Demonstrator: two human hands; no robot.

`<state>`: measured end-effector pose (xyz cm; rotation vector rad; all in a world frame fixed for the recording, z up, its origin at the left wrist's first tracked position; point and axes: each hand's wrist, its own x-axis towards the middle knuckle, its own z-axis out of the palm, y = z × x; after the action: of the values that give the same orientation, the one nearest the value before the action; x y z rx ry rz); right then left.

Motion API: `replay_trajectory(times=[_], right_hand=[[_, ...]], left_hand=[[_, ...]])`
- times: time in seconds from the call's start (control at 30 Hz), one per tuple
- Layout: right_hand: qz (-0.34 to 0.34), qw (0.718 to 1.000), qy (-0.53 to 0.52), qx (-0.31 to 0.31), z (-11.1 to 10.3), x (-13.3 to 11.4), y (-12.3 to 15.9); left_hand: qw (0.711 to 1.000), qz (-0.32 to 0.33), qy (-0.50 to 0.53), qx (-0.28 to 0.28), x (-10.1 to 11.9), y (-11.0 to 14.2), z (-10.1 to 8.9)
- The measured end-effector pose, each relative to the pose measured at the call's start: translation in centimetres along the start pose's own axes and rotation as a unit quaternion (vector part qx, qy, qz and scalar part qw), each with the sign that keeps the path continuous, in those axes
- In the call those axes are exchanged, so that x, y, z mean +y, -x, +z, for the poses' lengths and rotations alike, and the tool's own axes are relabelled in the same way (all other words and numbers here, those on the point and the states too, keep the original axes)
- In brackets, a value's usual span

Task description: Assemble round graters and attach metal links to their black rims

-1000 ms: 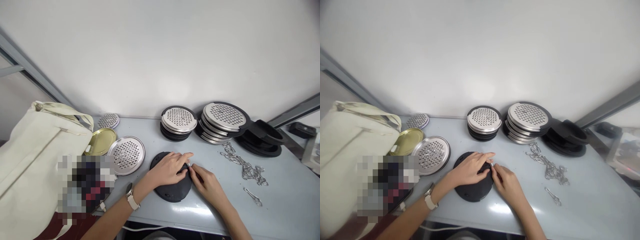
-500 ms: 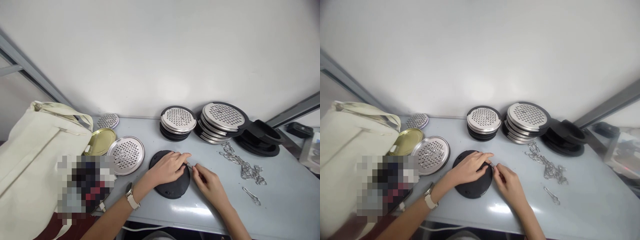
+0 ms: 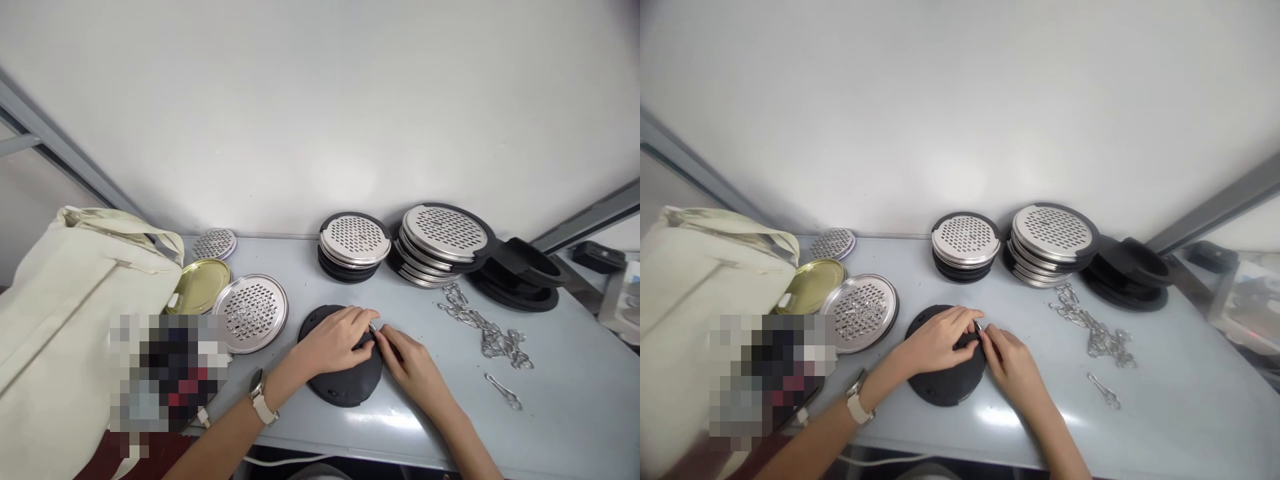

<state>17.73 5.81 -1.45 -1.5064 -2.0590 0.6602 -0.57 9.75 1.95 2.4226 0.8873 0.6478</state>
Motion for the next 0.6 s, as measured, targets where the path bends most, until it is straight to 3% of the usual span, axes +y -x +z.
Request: replay_trajectory(times=[0.27, 0.6], right_hand=[[0.002, 1.000, -0.017, -0.022, -0.45, -0.04, 0.15], [0.001, 0.999, -0.026, -0.031, -0.57, -0.09, 0.27]], left_hand=[[0.996, 0.049, -0.074, -0.002, 0.31, -0.24, -0.35], [0.998, 0.057, -0.040, -0.012, -0.29, -0.09, 0.15]])
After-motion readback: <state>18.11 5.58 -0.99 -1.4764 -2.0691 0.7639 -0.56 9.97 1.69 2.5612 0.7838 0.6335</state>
